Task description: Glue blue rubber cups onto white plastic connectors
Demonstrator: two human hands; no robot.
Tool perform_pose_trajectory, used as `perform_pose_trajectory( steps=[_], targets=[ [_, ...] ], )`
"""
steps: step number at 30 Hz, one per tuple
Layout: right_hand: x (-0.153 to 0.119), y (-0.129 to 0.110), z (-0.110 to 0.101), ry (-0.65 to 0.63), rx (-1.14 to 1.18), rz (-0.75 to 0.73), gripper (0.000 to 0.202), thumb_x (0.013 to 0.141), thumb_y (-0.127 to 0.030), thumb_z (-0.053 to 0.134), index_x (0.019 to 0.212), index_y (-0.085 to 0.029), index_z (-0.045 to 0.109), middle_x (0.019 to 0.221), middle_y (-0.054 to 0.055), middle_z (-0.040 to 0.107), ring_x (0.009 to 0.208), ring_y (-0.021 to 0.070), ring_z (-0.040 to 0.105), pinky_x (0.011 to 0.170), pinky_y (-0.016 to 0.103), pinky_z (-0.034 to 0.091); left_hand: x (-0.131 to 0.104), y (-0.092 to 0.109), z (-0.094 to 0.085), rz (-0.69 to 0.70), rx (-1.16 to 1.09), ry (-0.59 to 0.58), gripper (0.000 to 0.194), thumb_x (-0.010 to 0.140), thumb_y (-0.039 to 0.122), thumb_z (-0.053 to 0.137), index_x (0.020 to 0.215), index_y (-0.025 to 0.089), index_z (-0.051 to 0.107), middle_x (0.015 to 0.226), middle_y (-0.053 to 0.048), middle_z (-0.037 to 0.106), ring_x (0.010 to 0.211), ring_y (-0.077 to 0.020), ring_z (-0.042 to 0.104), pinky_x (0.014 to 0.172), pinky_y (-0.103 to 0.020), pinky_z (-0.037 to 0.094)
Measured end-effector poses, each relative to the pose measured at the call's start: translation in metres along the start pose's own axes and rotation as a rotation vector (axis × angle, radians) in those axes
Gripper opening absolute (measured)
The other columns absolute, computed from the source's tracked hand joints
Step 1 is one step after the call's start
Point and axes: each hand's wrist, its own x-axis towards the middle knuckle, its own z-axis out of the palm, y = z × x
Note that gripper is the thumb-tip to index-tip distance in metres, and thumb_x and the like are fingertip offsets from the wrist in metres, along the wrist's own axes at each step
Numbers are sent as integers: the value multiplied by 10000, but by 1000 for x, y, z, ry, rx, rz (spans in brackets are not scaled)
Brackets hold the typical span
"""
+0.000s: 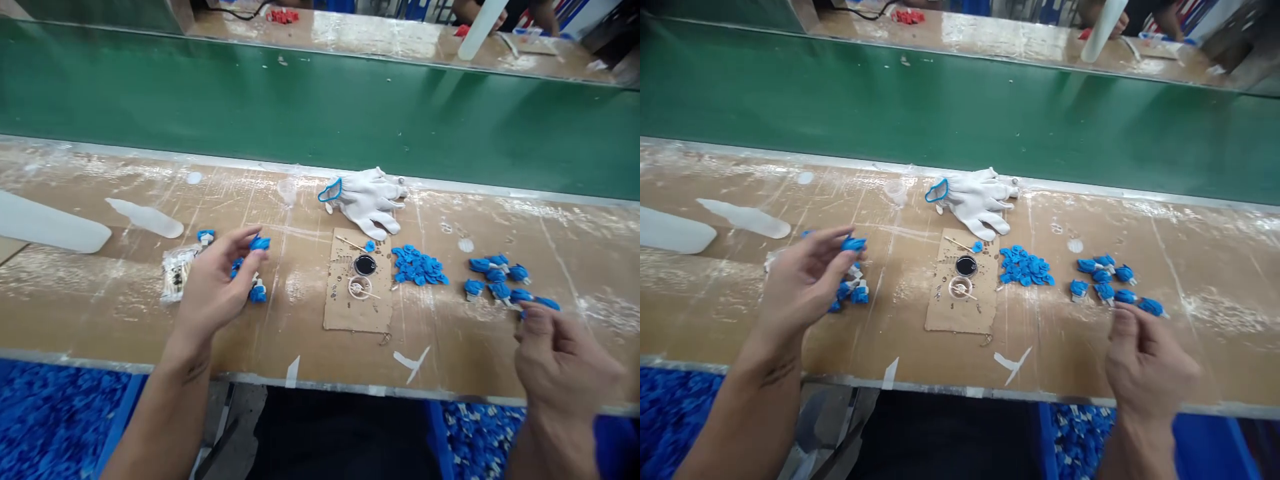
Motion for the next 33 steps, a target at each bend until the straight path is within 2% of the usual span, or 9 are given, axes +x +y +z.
perform_pose_trajectory(
  steps=[2,4,8,11,15,18,21,27,33],
  targets=[
    [-6,-32,15,-42,17,-88,160,967,-350,661,946,-231,766,696,33,682,580,183,601,557,328,431,-22,12,10,-114,-452,14,285,950,350,681,1224,277,652,929,-26,783,769,-189,732,787,-352,598],
    [-9,-64,33,-247,158,-254,140,971,-333,656,965,-225,745,764,26,719,598,157,626,555,292,468,-40,23,24,-236,-752,-24,191,934,339,715,1104,259,676,922,-26,794,711,-145,724,733,-285,604],
    [-4,-105,64,-545,277,-483,210,951,-293,702,1143,-208,708,947,61,757,802,186,700,674,309,557,-62,30,53,-489,-970,-64,269,831,333,841,1032,226,697,987,-44,803,705,-107,732,715,-217,615],
    [2,-114,75,-577,306,-574,96,974,-183,651,1015,-215,732,898,40,763,790,173,695,692,309,558,-70,25,62,-476,-899,-60,364,758,280,902,1065,225,713,986,-20,787,721,-103,747,731,-200,626],
    [5,-122,81,-519,318,-632,144,960,-111,642,987,-220,734,889,30,777,780,165,686,677,300,540,-77,19,64,-314,-660,-106,258,865,219,790,1113,206,719,820,-3,755,707,-125,763,694,-201,626],
    [4,-130,86,-487,338,-639,137,950,-108,652,1008,-213,717,873,23,773,765,159,683,663,294,529,-83,18,66,-228,-482,-71,360,896,211,740,1244,219,651,964,-40,770,839,-168,786,744,-248,642],
    [2,-129,86,-463,394,-531,113,917,-107,682,973,-206,686,805,2,737,698,136,651,602,271,500,-86,17,68,-133,-357,-45,341,885,175,737,1199,247,628,1008,-24,759,909,-163,772,814,-254,631],
    [1,-121,68,-298,674,-195,207,809,-56,764,890,-227,679,776,-15,718,700,154,679,587,290,525,-83,26,72,109,-201,-85,226,883,140,708,1098,203,677,914,-15,767,791,-133,740,776,-240,626],
    [-3,-142,49,-211,794,-200,295,761,-11,779,925,-241,690,739,-19,690,692,186,702,641,354,594,-82,36,82,113,-247,-76,251,836,217,825,1054,185,704,911,-33,818,761,-155,779,759,-258,664]
  ],
)
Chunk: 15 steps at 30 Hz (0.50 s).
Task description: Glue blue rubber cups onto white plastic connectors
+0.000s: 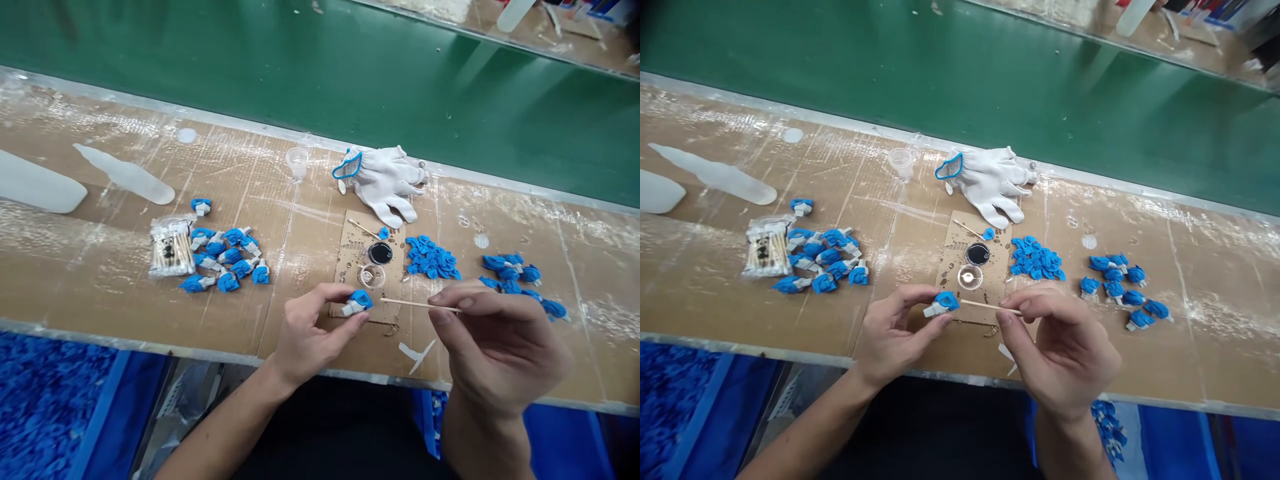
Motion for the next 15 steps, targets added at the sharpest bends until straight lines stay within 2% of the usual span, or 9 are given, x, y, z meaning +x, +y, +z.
perform_pose_trajectory(
  steps=[7,15],
  targets=[
    [-2,-5,7,-46,35,-52,304,760,-2,774,949,-223,683,761,-8,724,680,187,701,597,344,568,-5,1,3,-18,-46,9,265,806,225,856,1029,187,717,878,-38,823,747,-169,789,735,-266,667],
    [-5,-6,9,-133,39,-39,342,752,37,749,972,-218,692,793,-1,720,704,185,702,603,344,561,-4,3,4,7,-59,20,284,784,207,876,1022,179,726,864,-27,822,738,-151,785,726,-230,654]
  ],
)
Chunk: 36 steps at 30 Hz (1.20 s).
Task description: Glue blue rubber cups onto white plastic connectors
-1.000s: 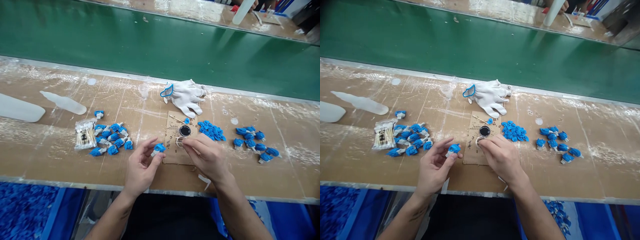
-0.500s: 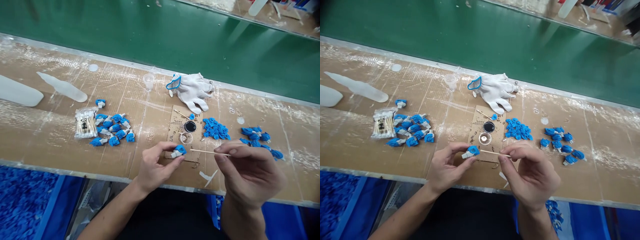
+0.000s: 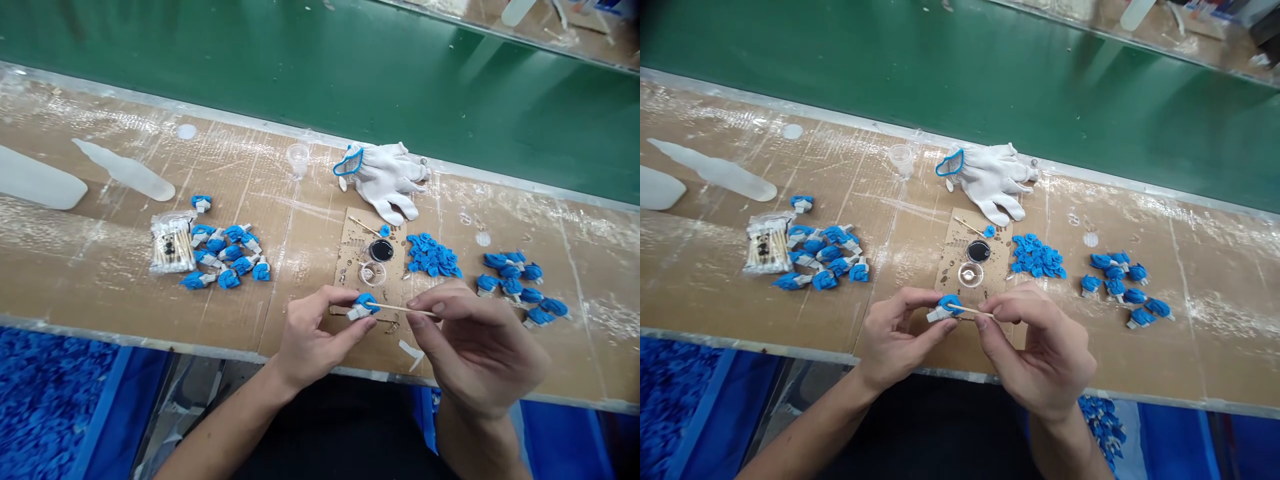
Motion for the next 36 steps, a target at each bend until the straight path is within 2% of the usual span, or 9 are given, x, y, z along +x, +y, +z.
perform_pose_trajectory(
  steps=[12,19,22,26,28,31,32,34,36],
  targets=[
    [4,-3,-1,-55,-23,-93,369,747,53,741,1006,-209,720,801,5,737,672,191,709,557,354,548,0,1,0,-2,30,-10,250,794,223,865,1002,189,732,832,-30,820,706,-168,784,689,-252,656],
    [5,20,-19,113,-63,-40,301,788,3,755,972,-232,718,792,-6,730,719,189,706,635,352,563,-6,-6,-11,-42,43,8,246,812,189,837,1031,212,727,882,-12,815,749,-148,782,743,-237,657],
    [5,34,-17,-67,-187,-6,244,836,-28,726,960,-237,706,829,7,742,746,180,694,627,331,536,-12,-14,-18,-93,64,35,280,818,176,822,1074,239,729,917,-6,806,782,-157,784,770,-252,667],
    [6,42,-14,-331,-315,-49,179,891,-92,699,1002,-232,691,983,45,753,901,200,707,754,365,576,-17,-19,-27,-142,81,77,305,825,165,810,1105,256,731,946,-4,795,833,-163,786,814,-260,673],
    [5,46,-27,-249,-304,-11,221,882,-135,730,1078,-233,695,1064,61,731,951,205,694,733,343,568,-17,-19,-32,-150,86,101,302,826,173,810,1107,255,735,957,-8,796,853,-162,789,836,-250,668],
    [3,55,-61,119,-343,32,193,890,-168,729,1070,-236,712,997,47,700,870,186,664,653,306,521,-17,-17,-37,-190,41,142,256,843,197,798,1089,235,740,955,-26,797,857,-172,797,806,-236,667],
    [2,58,-72,170,-405,41,139,904,-176,716,1030,-236,721,958,40,691,840,182,656,651,307,513,-16,-16,-37,-218,7,144,233,856,206,786,1082,227,737,948,-32,796,846,-174,798,791,-237,667],
    [1,64,-85,52,-577,53,71,931,-208,698,982,-238,738,937,45,686,846,193,658,687,326,523,-14,-14,-35,-283,-68,138,194,883,223,762,1074,211,728,925,-37,794,819,-176,800,767,-241,666],
    [2,69,-85,-232,-730,44,121,964,-223,657,1038,-244,750,999,70,695,890,215,661,736,356,539,-11,-12,-32,-331,-126,105,182,893,237,758,1067,200,720,892,-34,793,792,-170,796,752,-236,661]
  ],
)
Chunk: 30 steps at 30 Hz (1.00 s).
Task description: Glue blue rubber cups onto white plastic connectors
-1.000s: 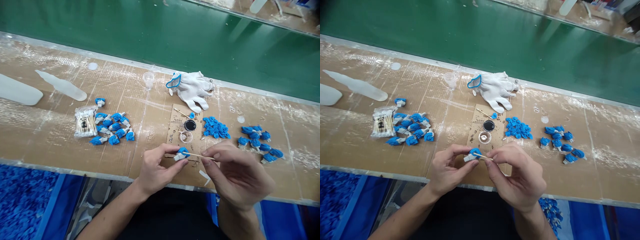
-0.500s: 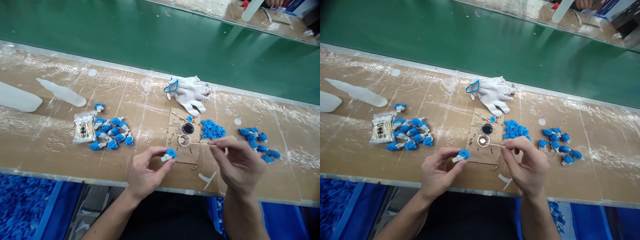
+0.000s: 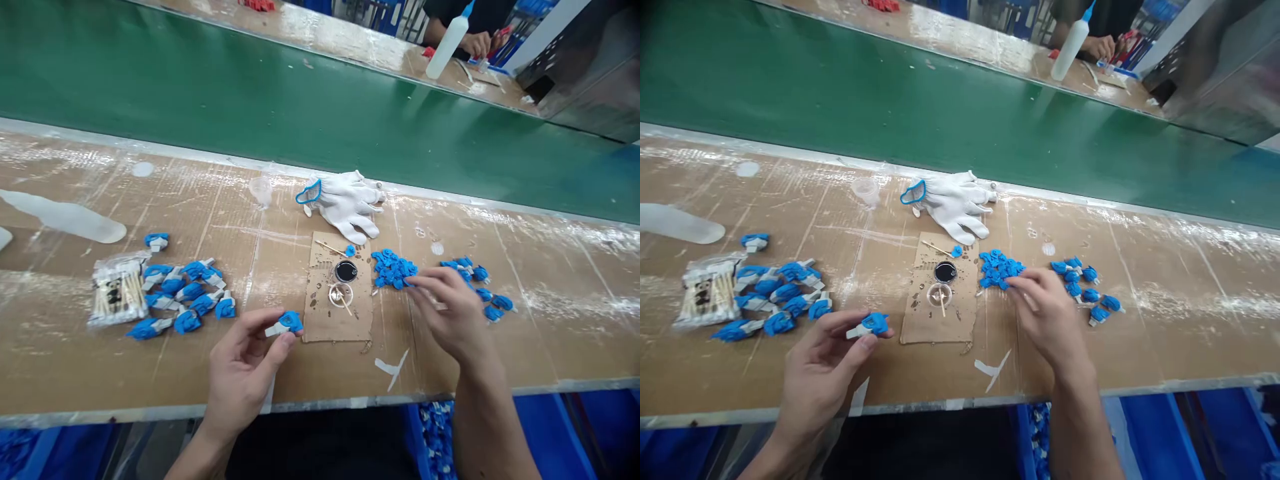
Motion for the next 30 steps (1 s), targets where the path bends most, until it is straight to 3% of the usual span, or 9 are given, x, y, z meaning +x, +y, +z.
perform_pose_trajectory(
  steps=[2,4,9,11,14,18,22,25,30],
  targets=[
    [5,-3,9,-168,-110,-93,207,991,-211,599,1138,-243,742,1071,96,703,945,248,655,783,394,550,2,3,3,-16,-19,-49,184,890,239,766,1063,197,719,879,-33,796,787,-163,792,742,-219,652],
    [11,-7,19,-233,-169,-131,235,1002,-190,565,1157,-229,737,1077,103,717,938,264,645,780,407,549,3,4,5,-9,-30,-91,191,887,231,773,1068,203,721,888,-31,801,796,-153,789,751,-201,641],
    [14,0,22,-218,-57,-77,174,991,-158,569,916,-203,721,943,69,731,860,229,670,746,353,544,-1,6,3,-38,-86,-85,189,891,225,773,1069,201,716,902,-38,804,803,-166,799,747,-204,642],
    [10,5,18,-171,9,-16,140,981,-156,581,1000,-204,712,914,56,725,844,219,682,743,342,544,-2,6,4,-59,-118,-89,182,891,227,773,1062,198,715,902,-40,805,801,-174,804,732,-207,647],
    [4,10,13,-137,26,50,246,975,-180,596,1209,-191,676,923,60,712,850,229,677,747,359,551,-3,7,8,-69,-165,-114,181,891,220,774,1063,209,719,899,-27,804,805,-173,809,723,-195,646],
    [3,12,14,-250,-68,-15,183,958,-239,656,1122,-206,729,1075,104,714,987,290,654,829,436,553,-1,8,12,-45,-182,-137,178,888,204,773,1060,199,725,868,-26,799,793,-176,810,723,-201,649],
    [8,10,17,-341,-78,-52,122,973,-201,616,981,-210,737,994,87,726,924,282,650,803,444,546,-1,8,11,-43,-181,-133,182,890,194,769,1067,203,727,878,-28,800,793,-172,807,736,-208,652],
    [7,7,12,-264,30,-20,114,966,-140,599,957,-208,691,962,63,703,895,235,657,776,384,538,-3,9,13,-59,-205,-120,181,884,171,769,1057,211,733,887,-21,803,776,-160,804,722,-197,650],
    [-12,-9,-2,57,411,21,287,916,-67,659,1144,-241,671,980,30,671,850,164,638,714,298,523,-8,12,22,-123,-332,-170,199,881,127,759,1044,239,743,863,6,810,779,-119,797,728,-147,627]
  ],
)
